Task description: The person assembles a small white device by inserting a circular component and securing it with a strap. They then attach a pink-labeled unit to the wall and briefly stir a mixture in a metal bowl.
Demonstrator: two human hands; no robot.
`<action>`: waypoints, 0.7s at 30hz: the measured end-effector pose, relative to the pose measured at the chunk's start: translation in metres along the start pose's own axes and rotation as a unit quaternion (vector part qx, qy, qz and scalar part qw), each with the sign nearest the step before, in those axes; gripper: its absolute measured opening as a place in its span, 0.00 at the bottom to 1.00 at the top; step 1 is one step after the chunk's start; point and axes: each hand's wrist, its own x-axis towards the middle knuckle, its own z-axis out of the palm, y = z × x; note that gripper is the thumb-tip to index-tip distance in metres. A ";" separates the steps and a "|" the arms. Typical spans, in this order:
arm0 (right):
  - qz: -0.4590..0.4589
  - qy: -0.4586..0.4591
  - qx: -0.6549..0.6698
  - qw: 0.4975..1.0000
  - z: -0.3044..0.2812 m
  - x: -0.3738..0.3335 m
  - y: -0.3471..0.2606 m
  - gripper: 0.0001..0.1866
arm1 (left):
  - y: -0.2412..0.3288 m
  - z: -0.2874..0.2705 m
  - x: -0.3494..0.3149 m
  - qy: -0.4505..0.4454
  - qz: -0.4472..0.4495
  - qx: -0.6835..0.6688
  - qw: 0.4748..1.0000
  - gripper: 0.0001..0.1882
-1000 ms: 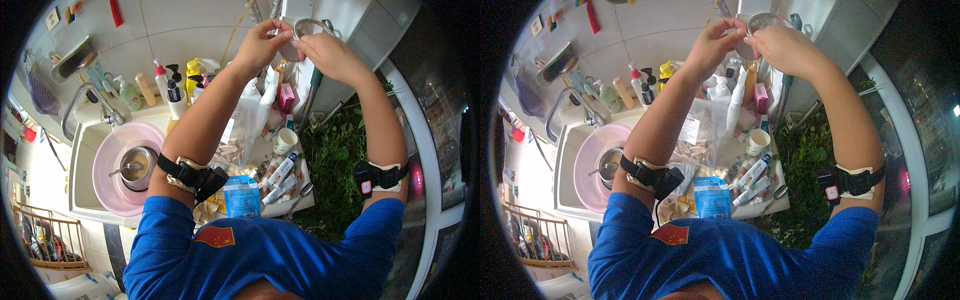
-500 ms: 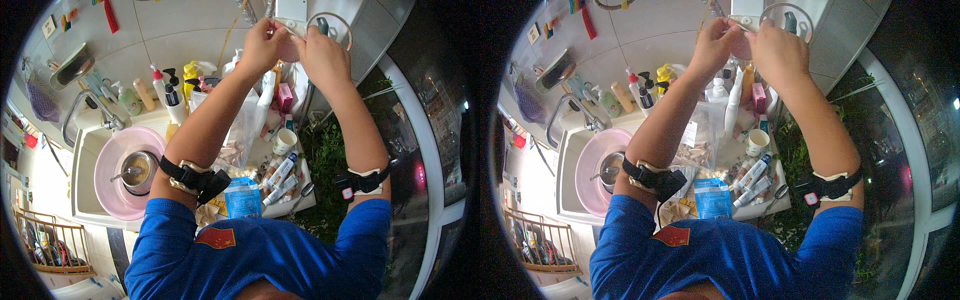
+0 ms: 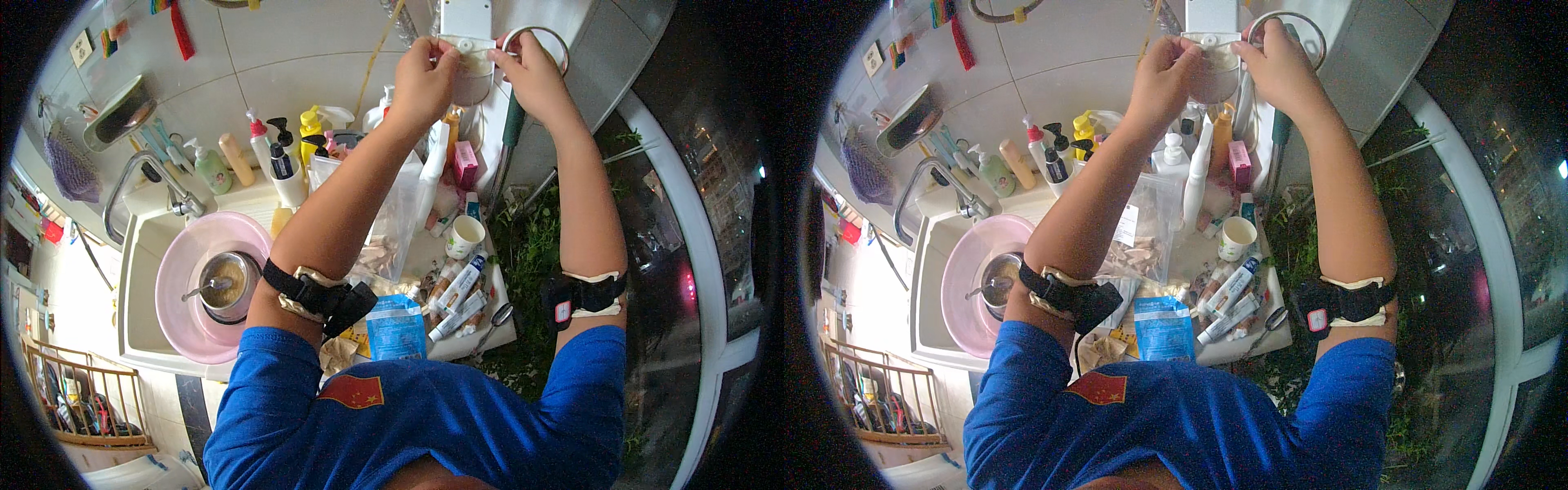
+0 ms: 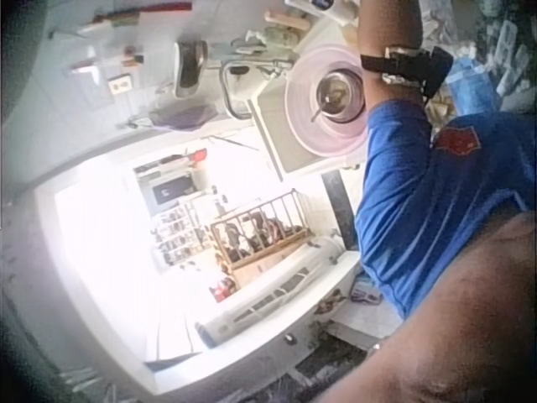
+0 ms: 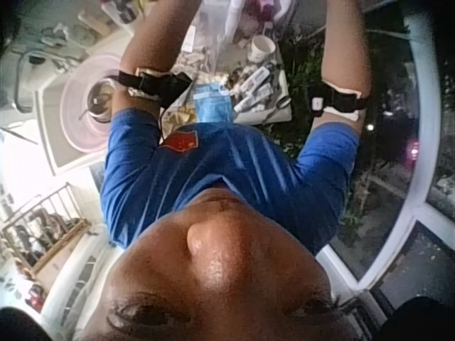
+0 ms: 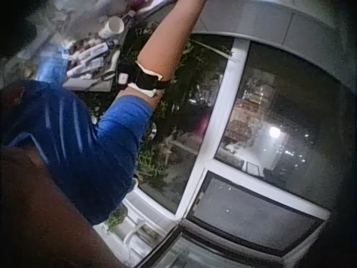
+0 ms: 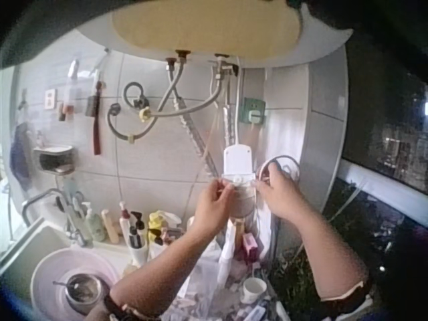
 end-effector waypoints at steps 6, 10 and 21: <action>0.021 -0.027 0.072 0.997 0.002 0.005 -0.007 0.10 | 0.008 -0.001 -0.002 0.007 -0.004 0.012 1.000 0.10; 0.045 -0.037 0.148 0.987 0.003 0.002 -0.014 0.10 | 0.015 -0.003 -0.003 0.012 -0.012 0.014 1.000 0.10; 0.047 -0.007 0.162 0.986 0.006 0.002 -0.017 0.11 | 0.001 0.012 -0.008 0.148 0.168 0.046 0.974 0.05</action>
